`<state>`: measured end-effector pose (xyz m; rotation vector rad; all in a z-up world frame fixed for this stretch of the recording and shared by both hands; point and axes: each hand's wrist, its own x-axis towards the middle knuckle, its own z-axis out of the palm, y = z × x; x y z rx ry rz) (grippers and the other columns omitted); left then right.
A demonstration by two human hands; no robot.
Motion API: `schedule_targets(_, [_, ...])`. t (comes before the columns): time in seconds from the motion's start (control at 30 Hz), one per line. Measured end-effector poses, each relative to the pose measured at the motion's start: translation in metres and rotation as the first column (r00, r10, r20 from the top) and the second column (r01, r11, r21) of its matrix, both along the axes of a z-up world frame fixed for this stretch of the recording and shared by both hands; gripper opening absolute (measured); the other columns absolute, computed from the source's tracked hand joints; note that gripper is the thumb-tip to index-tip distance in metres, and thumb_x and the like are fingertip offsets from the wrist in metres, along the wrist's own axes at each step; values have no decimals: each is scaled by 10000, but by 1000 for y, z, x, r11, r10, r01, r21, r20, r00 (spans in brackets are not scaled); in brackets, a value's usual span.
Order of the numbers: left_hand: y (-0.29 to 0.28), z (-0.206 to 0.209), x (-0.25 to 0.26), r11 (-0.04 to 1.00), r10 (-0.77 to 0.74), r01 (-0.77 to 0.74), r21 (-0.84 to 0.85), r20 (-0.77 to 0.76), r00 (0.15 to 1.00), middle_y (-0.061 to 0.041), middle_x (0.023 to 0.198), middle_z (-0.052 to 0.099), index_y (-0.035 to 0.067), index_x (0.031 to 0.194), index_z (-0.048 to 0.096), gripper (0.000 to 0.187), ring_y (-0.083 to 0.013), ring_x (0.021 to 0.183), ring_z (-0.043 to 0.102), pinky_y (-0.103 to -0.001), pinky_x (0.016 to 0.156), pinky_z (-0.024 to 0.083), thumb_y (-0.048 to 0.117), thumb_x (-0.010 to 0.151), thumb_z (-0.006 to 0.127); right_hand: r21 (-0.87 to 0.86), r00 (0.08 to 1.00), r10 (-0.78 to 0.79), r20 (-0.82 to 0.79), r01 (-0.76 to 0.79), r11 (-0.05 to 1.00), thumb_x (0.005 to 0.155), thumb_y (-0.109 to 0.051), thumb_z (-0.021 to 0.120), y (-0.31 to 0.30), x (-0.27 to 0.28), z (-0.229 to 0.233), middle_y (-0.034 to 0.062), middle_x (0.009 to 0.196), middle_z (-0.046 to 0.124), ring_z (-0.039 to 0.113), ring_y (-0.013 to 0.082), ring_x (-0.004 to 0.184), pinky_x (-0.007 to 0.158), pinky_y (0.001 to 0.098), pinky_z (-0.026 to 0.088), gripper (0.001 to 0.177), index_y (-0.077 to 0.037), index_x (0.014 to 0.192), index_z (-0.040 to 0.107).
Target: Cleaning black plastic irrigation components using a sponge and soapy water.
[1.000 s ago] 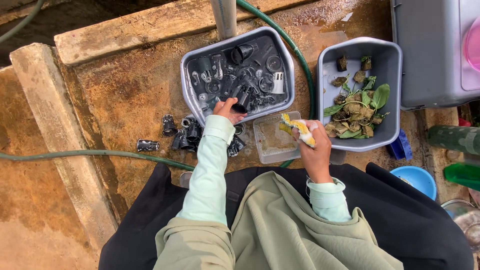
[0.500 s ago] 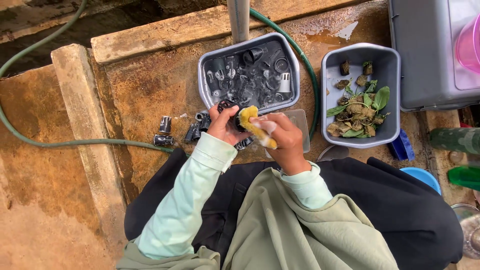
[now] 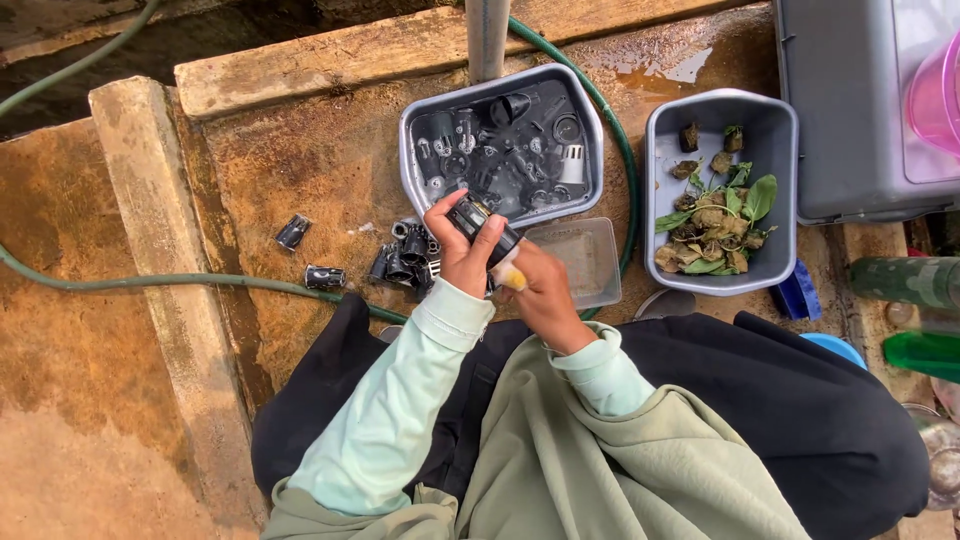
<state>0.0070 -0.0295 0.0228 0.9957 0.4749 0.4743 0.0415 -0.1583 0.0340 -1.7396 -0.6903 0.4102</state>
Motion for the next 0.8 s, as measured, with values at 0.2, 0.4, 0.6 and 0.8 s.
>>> schedule_targets(0.2, [2,1,1,970,-243,235,67,202,949,-130,1212,593,123,1477,305,579,-196,1076,625,-360,981,559,105,1059,706,429,226,369,-901,581,692,990,-25,542,9,-15,-19,41,739,617,572,107,577,634,316,511,203,-18,1101,711])
schedule_targets(0.4, [-3,0,6,926,-50,66,-370,54,997,-234,1005,665,110,1367,333,496,-336,950,711,-458,892,617,175,1018,679,-46,893,-62,446,92,995,893,37,644,19,-3,33,113,988,666,702,249,791,683,319,483,185,-69,1045,655])
schedule_targets(0.6, [13,-4,-2,878,-239,353,-324,341,909,-186,1091,662,137,1376,335,523,-362,1114,695,-492,1035,584,177,1024,720,248,175,180,-968,553,796,919,-23,574,12,-11,-8,79,773,614,542,100,567,591,289,493,197,4,1025,738])
schedule_targets(0.8, [-6,-26,6,932,21,-1,-362,51,998,-141,1155,628,144,1406,306,577,-313,1050,651,-532,959,608,197,1000,712,146,833,-148,-533,263,954,932,32,548,17,-4,-23,50,910,632,595,117,654,572,300,465,193,-51,1067,658])
